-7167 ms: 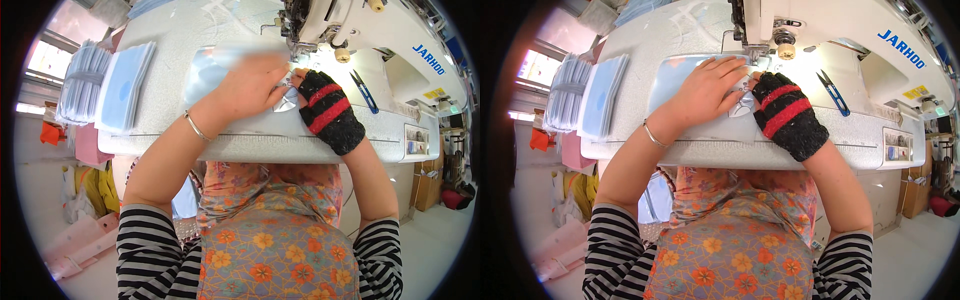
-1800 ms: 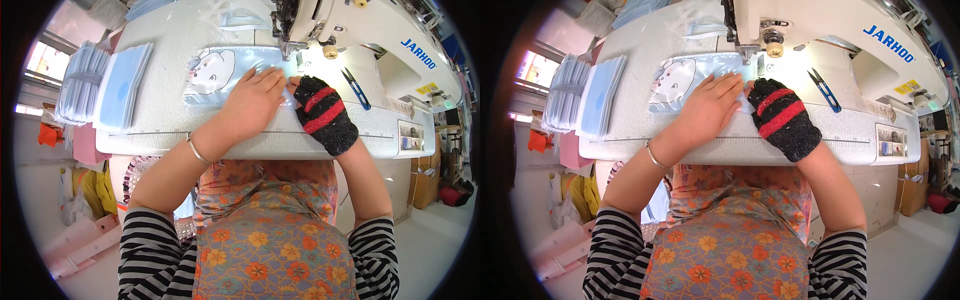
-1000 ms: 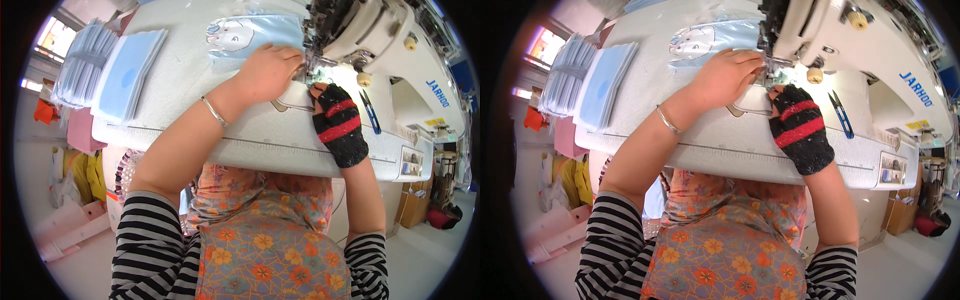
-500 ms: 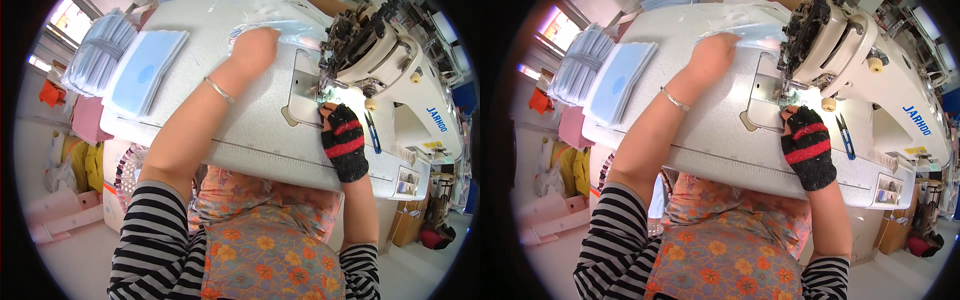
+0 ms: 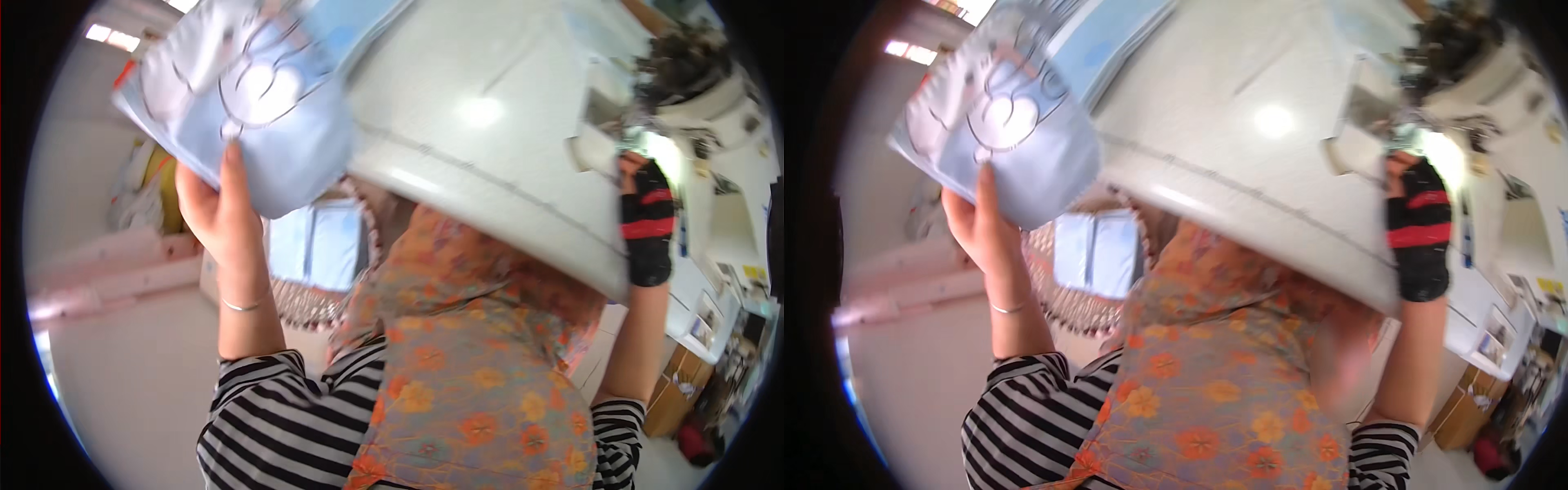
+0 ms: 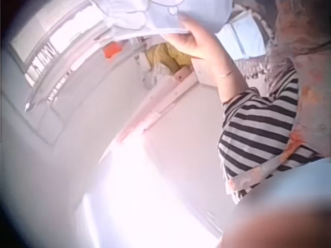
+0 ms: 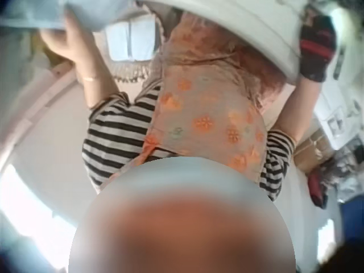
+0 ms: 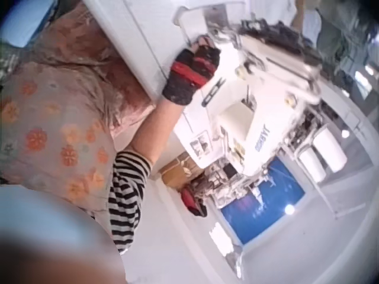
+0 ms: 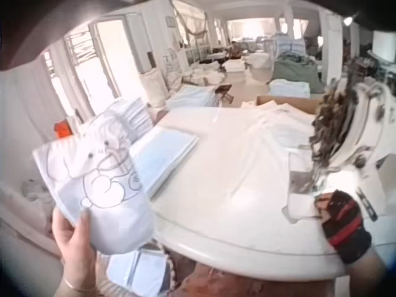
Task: Sewing fabric pieces and patterns together using an industrial sewing machine.
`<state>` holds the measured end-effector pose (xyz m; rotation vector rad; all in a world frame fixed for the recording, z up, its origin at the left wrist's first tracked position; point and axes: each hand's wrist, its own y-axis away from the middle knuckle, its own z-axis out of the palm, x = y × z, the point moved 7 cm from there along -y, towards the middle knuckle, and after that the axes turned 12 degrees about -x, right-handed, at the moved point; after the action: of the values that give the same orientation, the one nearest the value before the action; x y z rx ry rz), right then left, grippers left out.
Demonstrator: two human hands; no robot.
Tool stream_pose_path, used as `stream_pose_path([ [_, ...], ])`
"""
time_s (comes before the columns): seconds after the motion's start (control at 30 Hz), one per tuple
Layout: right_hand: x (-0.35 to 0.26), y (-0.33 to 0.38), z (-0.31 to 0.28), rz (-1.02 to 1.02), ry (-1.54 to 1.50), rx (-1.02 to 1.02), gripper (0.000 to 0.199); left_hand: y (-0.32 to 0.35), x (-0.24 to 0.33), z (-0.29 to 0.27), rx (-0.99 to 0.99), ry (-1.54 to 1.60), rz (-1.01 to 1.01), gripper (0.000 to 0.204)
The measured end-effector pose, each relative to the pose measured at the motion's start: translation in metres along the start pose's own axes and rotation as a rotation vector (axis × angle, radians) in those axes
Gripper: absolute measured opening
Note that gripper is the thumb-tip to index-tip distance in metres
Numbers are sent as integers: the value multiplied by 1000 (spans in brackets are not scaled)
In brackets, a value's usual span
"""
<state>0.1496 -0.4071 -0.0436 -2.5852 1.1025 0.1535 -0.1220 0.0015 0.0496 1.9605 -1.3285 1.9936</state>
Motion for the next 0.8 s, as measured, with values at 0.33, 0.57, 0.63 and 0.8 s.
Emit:
stream_pose_path([
  [0.33,42,-10,12,-102,-44,-81,25,202,-211,-43,-700,-1092,-624,43],
  [0.57,20,3,0,33,-130,-108,24,160,-175,23,-614,-594,-401,30],
  [0.63,6,4,-9,54,-127,-28,22,109,-94,43,-540,-448,-36,29],
  [0.8,50,14,-36,219,-288,174,25,49,37,141,-763,-423,538,42],
])
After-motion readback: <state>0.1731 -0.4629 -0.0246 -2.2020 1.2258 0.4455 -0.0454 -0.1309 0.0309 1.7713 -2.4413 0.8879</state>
